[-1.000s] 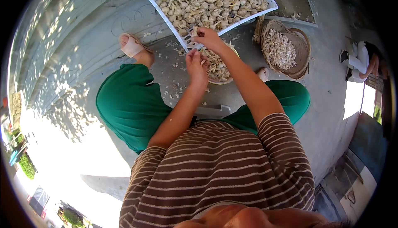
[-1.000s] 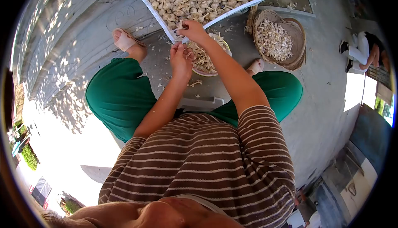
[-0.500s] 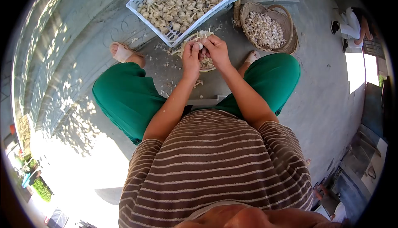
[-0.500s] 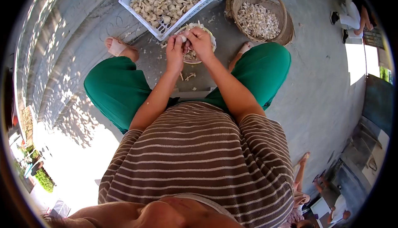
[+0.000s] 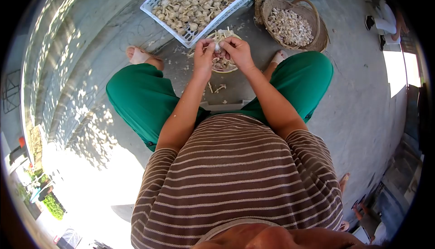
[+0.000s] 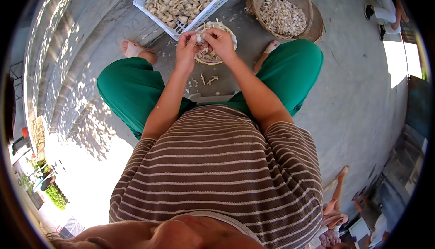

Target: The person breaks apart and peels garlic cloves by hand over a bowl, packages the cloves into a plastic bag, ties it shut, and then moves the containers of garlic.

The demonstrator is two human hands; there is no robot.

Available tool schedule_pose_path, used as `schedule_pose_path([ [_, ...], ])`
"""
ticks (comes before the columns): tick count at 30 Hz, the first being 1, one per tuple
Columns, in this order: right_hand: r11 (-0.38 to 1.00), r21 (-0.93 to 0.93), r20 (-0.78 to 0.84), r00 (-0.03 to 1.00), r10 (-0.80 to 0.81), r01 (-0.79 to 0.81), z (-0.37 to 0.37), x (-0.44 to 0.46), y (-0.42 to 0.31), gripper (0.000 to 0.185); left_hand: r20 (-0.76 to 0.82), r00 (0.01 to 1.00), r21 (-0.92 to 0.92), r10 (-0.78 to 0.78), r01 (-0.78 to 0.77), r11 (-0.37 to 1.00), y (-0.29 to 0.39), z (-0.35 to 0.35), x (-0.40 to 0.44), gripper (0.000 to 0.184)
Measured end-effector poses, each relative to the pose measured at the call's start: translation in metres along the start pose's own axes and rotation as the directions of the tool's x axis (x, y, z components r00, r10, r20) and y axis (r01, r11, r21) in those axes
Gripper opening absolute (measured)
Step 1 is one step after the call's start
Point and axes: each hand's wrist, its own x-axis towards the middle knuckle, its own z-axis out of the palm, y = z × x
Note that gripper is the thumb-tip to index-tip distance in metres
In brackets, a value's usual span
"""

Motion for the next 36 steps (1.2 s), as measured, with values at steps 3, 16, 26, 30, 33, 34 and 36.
schedule_pose_path([
  [3, 0.987, 0.142, 0.053, 0.996, 0.066, -0.073, -0.002, 0.0, -0.004, 0.01, 0.038, 0.997, 0.108, 0.069, -0.073, 0.991, -0.001, 0.001, -0.002, 0.025],
  [16, 0.979, 0.191, -0.078, 0.994, 0.081, -0.065, 0.005, -0.002, -0.004, 0.009, 0.044, 0.993, 0.243, 0.114, -0.121, 0.962, -0.002, 0.001, -0.004, 0.024],
  [26, 0.996, -0.075, -0.143, 0.988, -0.051, 0.04, -0.003, 0.013, 0.008, 0.006, 0.073, 0.986, -0.019, -0.147, 0.149, 0.989, 0.002, -0.008, 0.006, 0.019],
  [30, 0.843, -0.52, -0.143, 0.96, -0.241, 0.134, -0.019, 0.02, 0.033, 0.011, 0.121, 0.961, -0.139, -0.249, 0.265, 0.954, 0.009, -0.01, 0.007, 0.021],
  [33, 0.457, -0.768, 0.187, 0.84, -0.51, 0.449, -0.027, 0.022, 0.042, 0.013, 0.134, 0.955, -0.216, -0.266, 0.29, 0.932, 0.008, -0.015, 0.01, 0.022],
  [34, 0.457, -0.767, 0.188, 0.839, -0.51, 0.45, -0.026, 0.023, 0.039, 0.013, 0.134, 0.955, -0.216, -0.265, 0.289, 0.932, 0.008, -0.016, 0.01, 0.022],
  [36, 0.88, -0.406, -0.008, 0.961, -0.275, 0.248, -0.022, 0.021, 0.031, 0.011, 0.135, 0.954, -0.273, -0.267, 0.295, 0.916, 0.007, -0.016, 0.01, 0.023],
])
